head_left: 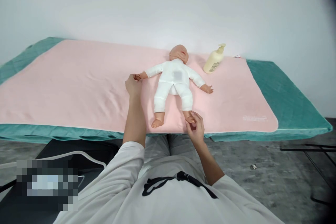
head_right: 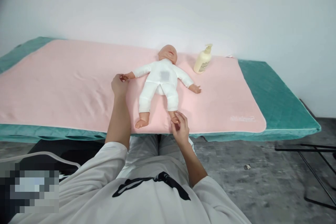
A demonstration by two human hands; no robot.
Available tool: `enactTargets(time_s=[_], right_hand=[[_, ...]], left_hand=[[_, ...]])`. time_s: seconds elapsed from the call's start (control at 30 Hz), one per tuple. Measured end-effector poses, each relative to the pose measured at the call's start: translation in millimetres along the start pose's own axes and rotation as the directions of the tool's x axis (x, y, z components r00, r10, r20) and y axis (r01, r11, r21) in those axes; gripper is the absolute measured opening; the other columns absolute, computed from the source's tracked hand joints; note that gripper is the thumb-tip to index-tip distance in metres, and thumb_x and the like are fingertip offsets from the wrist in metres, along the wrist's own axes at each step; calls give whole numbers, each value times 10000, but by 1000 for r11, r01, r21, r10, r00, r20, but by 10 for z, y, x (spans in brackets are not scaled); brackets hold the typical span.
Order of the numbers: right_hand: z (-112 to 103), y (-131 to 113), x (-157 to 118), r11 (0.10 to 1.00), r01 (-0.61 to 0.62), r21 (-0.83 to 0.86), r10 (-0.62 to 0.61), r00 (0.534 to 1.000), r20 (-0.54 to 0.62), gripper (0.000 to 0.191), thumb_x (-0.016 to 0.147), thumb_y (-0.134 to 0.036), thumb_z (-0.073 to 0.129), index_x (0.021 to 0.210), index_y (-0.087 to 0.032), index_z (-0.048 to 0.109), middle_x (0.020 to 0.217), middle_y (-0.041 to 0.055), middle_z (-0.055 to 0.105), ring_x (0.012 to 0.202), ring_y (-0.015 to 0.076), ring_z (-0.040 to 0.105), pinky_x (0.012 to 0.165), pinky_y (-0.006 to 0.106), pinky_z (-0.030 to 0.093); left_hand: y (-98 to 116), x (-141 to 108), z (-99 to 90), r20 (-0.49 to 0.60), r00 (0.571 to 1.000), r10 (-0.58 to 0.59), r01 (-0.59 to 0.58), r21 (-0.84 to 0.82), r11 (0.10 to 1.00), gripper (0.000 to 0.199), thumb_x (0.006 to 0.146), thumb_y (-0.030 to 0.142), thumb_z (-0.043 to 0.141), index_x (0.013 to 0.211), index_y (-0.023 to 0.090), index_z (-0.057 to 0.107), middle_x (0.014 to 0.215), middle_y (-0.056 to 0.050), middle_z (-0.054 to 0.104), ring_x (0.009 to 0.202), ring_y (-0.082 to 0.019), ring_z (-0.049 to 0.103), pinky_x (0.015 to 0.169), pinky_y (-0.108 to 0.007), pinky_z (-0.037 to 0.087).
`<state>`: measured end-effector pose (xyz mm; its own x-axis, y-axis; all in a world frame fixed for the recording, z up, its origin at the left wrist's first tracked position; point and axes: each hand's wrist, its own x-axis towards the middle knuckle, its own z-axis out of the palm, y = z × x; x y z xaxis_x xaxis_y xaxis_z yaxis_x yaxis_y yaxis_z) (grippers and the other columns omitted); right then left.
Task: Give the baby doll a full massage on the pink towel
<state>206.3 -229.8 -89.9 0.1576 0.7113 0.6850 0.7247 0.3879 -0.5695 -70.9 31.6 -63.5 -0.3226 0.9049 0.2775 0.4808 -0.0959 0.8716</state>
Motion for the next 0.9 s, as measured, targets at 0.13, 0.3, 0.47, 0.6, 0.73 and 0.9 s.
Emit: enactTargets(time_s=[0.13,0.3,0.47,0.6,0.73,0.9], right_hand=[[-18,-12,38,1000,7,-6,-7,1000,-8,478,897,-205,611,1357,-240,490,1261,131,609,1213,230,613,995,450,578],[-36,-21,112,999,45,-10,-46,998,-40,498,885,-194,632,1360,-237,489,1254,134,614,1204,234,614,983,449,580],[-50,-30,197,998,58,-6,-58,996,-69,502,883,-194,640,1362,-243,496,1258,124,616,1207,231,613,993,444,573],[-51,-54,281,997,81,-14,-82,994,-79,488,891,-205,630,1359,-247,497,1254,124,618,1206,233,617,991,452,575],[-23,-72,372,996,93,-13,-93,991,-93,483,895,-200,623,1358,-253,495,1240,125,624,1192,234,623,979,458,582],[60,-71,488,995,95,-3,-94,988,-122,501,895,-207,627,1372,-267,488,1250,111,620,1193,230,618,994,440,568]], left_hand=[[162,-48,7,-77,996,-39,39,0,999,290,733,157,658,1014,223,626,994,-76,690,1011,-250,643,947,-437,484],[234,-76,23,-146,986,85,-98,-85,992,366,755,190,676,1116,227,631,1088,-78,692,1036,-238,636,975,-431,481],[307,-117,52,-189,968,164,-184,-93,979,435,785,244,697,1209,239,600,1110,-64,694,1062,-227,644,992,-403,476],[410,-190,101,-186,957,224,-235,-39,971,409,829,282,670,1230,242,598,1166,-55,692,1116,-226,640,1021,-397,462],[516,-270,151,-171,944,282,-298,-78,951,309,858,326,661,1153,236,650,1156,-56,709,1109,-232,653,1032,-401,464],[627,-366,206,-88,920,382,-390,-101,915,294,849,373,688,1107,232,690,1147,-56,728,1127,-247,659,1068,-412,451]])
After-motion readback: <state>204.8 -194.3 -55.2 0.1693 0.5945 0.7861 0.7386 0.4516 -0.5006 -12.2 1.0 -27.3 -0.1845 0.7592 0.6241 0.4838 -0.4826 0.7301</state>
